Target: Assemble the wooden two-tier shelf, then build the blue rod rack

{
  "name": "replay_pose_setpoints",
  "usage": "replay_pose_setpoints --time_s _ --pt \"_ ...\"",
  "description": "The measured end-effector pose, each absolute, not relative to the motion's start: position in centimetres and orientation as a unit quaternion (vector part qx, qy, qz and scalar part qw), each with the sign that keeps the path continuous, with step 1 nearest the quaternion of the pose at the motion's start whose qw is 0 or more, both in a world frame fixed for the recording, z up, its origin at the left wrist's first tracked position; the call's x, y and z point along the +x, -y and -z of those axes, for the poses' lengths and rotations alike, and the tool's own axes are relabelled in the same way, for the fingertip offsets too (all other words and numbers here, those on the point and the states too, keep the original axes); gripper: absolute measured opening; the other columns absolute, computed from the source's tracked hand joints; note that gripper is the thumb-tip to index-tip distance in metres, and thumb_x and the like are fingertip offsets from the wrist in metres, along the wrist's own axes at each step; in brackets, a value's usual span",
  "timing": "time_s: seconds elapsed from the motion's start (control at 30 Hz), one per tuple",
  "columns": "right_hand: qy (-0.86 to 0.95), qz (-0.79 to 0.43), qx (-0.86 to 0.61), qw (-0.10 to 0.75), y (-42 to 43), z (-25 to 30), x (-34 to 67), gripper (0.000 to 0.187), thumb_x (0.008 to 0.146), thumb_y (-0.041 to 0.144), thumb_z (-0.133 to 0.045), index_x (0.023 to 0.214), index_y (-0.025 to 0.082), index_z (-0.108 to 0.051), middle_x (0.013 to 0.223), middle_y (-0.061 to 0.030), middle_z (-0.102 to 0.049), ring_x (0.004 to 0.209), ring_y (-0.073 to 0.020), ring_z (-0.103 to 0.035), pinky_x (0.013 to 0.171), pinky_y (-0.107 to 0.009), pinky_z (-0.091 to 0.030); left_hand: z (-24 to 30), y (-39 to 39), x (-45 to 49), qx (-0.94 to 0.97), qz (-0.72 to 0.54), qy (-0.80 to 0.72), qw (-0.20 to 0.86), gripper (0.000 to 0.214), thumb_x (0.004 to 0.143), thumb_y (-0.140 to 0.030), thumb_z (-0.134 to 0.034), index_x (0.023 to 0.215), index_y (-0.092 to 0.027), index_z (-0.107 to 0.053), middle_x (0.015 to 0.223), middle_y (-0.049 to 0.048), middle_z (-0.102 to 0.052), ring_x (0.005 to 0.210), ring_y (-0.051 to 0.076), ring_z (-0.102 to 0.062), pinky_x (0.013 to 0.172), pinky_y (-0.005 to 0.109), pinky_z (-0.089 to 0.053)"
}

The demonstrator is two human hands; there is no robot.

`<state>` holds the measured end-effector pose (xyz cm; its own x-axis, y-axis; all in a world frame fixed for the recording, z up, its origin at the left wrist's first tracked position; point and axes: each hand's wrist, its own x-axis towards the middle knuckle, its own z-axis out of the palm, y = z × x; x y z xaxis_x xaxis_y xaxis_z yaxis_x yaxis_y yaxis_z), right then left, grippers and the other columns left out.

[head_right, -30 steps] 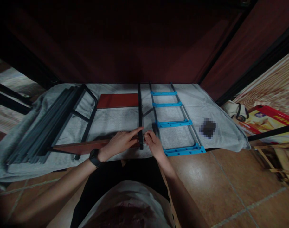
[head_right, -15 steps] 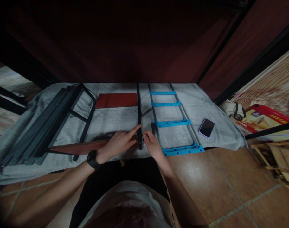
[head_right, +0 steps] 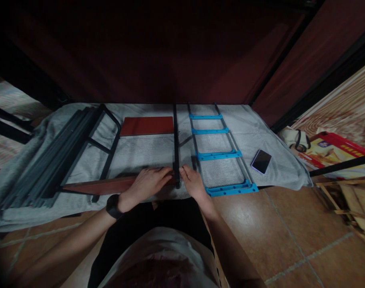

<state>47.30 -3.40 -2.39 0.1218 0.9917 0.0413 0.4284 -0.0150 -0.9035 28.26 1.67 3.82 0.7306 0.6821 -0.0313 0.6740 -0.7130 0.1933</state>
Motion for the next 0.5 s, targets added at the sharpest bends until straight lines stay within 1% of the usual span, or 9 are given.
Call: replay_pose_setpoints --time_s 0.07,0.13,0.17,0.27,0.33,0.37,0.5 --pt "0.545 -0.366 -0.627 0.419 3.47 2.37 47.05 0.046 0.099 0.058 -0.037 0.069 0.025 -0.049 0.059 0.0022 -0.050 0.059 -0.0162 -0.051 0.060 -0.030 -0.039 -3.81 -1.72 28.24 0.926 -0.029 -0.364 0.097 0.026 0.103 -0.035 -0.041 0.117 -0.025 -0.061 0.096 0.0044 -0.076 0.088 0.025 -0.073 0.075 0.033 -0.051" --pt "0.520 -0.380 -0.626 0.440 3.71 2.38 46.90 0.050 0.099 0.060 -0.034 0.068 0.024 -0.050 0.059 0.0011 -0.052 0.059 -0.0168 -0.052 0.060 -0.030 -0.040 -3.83 -1.75 28.20 0.927 -0.037 -0.358 0.103 0.026 0.103 -0.034 -0.042 0.118 -0.025 -0.061 0.099 0.0037 -0.076 0.090 0.024 -0.073 0.075 0.032 -0.051" --pt "0.512 -0.379 -0.623 0.453 3.85 2.38 46.90 0.048 0.099 0.059 -0.035 0.070 0.024 -0.050 0.061 0.0012 -0.052 0.061 -0.0169 -0.053 0.061 -0.030 -0.041 -3.84 -1.76 28.17 0.928 -0.040 -0.355 0.104 0.026 0.103 -0.034 -0.043 0.119 -0.025 -0.061 0.100 0.0035 -0.076 0.091 0.024 -0.073 0.075 0.032 -0.050" --pt "0.522 -0.374 -0.602 0.475 4.11 2.34 47.14 0.031 0.097 0.053 -0.044 0.086 0.025 -0.052 0.069 0.0028 -0.054 0.067 -0.0165 -0.054 0.064 -0.029 -0.042 -3.75 -1.78 28.12 0.929 -0.040 -0.353 0.104 0.026 0.103 -0.034 -0.042 0.119 -0.026 -0.061 0.100 0.0030 -0.076 0.091 0.024 -0.073 0.074 0.032 -0.050" --pt "0.551 -0.363 -0.596 0.458 4.04 2.27 47.34 0.023 0.096 0.048 -0.046 0.092 0.025 -0.052 0.074 0.0032 -0.055 0.070 -0.0161 -0.055 0.067 -0.029 -0.042 -3.62 -1.78 28.12 0.929 -0.042 -0.355 0.102 0.027 0.103 -0.035 -0.042 0.121 -0.026 -0.061 0.101 0.0029 -0.076 0.090 0.024 -0.073 0.074 0.032 -0.050" --pt "0.566 -0.355 -0.598 0.443 3.95 2.23 47.41 0.023 0.097 0.046 -0.045 0.091 0.025 -0.052 0.074 0.0033 -0.054 0.071 -0.0159 -0.054 0.067 -0.029 -0.041 -3.57 -1.78 28.12 0.928 -0.044 -0.355 0.102 0.028 0.104 -0.035 -0.041 0.123 -0.026 -0.060 0.102 0.0031 -0.076 0.091 0.024 -0.073 0.074 0.032 -0.050" --pt "0.578 -0.356 -0.610 0.410 3.58 2.18 47.48 0.032 0.100 0.049 -0.039 0.079 0.025 -0.046 0.067 0.0043 -0.049 0.065 -0.0149 -0.051 0.064 -0.029 -0.037 -3.48 -1.76 28.14 0.929 -0.050 -0.353 0.102 0.030 0.104 -0.034 -0.041 0.126 -0.027 -0.059 0.105 0.0034 -0.076 0.091 0.023 -0.073 0.074 0.032 -0.049"
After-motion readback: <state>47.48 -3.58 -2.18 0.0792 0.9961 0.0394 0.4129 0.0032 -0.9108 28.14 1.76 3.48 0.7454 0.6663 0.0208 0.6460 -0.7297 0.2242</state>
